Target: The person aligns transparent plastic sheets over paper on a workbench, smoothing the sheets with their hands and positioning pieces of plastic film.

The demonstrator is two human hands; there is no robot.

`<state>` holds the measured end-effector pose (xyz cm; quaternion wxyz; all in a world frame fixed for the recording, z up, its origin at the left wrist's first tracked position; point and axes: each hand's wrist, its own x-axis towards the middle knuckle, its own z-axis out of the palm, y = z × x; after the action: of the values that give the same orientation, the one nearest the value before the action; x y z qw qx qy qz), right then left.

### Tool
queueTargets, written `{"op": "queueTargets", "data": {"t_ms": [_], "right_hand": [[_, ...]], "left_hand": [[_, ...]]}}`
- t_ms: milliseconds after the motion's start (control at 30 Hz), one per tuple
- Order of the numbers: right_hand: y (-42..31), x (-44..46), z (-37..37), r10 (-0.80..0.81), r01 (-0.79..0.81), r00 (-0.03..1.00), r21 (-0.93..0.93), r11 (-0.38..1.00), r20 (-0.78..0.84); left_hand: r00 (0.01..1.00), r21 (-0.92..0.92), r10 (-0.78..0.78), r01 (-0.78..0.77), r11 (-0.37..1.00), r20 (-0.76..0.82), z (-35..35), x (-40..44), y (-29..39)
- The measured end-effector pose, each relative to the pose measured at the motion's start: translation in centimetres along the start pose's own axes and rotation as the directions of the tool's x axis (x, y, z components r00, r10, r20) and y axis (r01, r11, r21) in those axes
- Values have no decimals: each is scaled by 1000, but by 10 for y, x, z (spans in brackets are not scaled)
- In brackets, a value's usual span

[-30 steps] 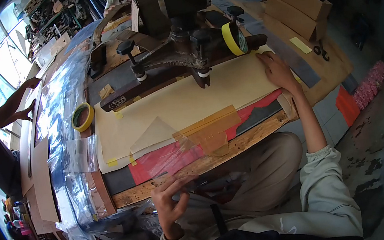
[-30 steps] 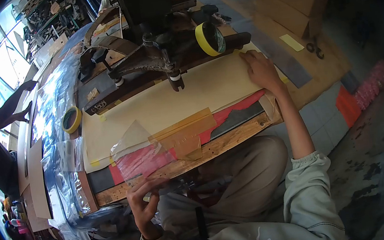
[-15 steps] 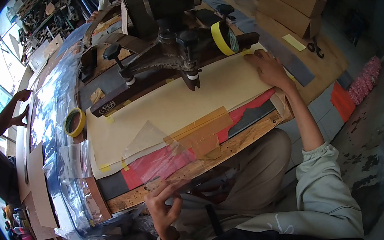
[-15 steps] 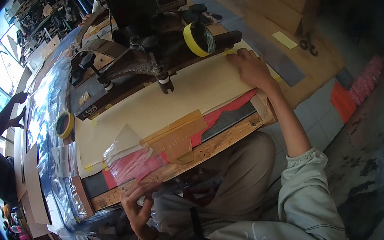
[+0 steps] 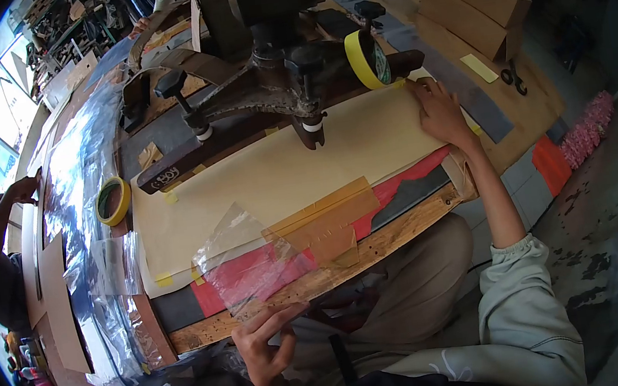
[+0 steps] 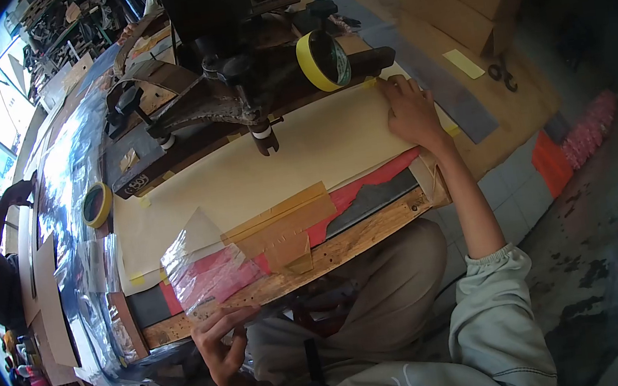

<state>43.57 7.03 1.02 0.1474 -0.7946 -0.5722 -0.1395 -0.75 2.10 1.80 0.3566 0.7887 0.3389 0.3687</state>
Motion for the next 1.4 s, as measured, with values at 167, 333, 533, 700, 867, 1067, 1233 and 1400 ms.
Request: {"op": "queueTargets", "data": {"t_ms": [167,333,533,700,867,1067,1233,1400], "right_hand": [[-2,5,-5,-8,8,998,-4,1000,57],[4,4,-4,-36,30,995,59,998,98],[-2,1,4,14,-17,999,88,996,42],[-8,3,1,75,-77,996,37,996,57],[-12,5,0,133,-133,989,-6,991,60],[-15,7,1,168,-164,982,-54,985,85],[-15,10,-2,227,-227,964,-21,974,136],[-15,16,0,334,-331,921,-48,942,202]], "left_hand": [[1000,-20,4,-4,1000,5,0,1,0],[1000,-11,-14,14,1000,26,-2,2,-1],[1000,5,-22,22,1000,15,-1,0,-1],[1000,14,-8,8,1000,5,0,-2,2],[999,1,15,-15,1000,32,0,-5,1],[998,-2,11,-11,1000,67,-3,-10,1],[998,-67,4,0,998,70,-5,-12,-3],[996,-164,9,6,986,92,-5,-15,-8]]}}
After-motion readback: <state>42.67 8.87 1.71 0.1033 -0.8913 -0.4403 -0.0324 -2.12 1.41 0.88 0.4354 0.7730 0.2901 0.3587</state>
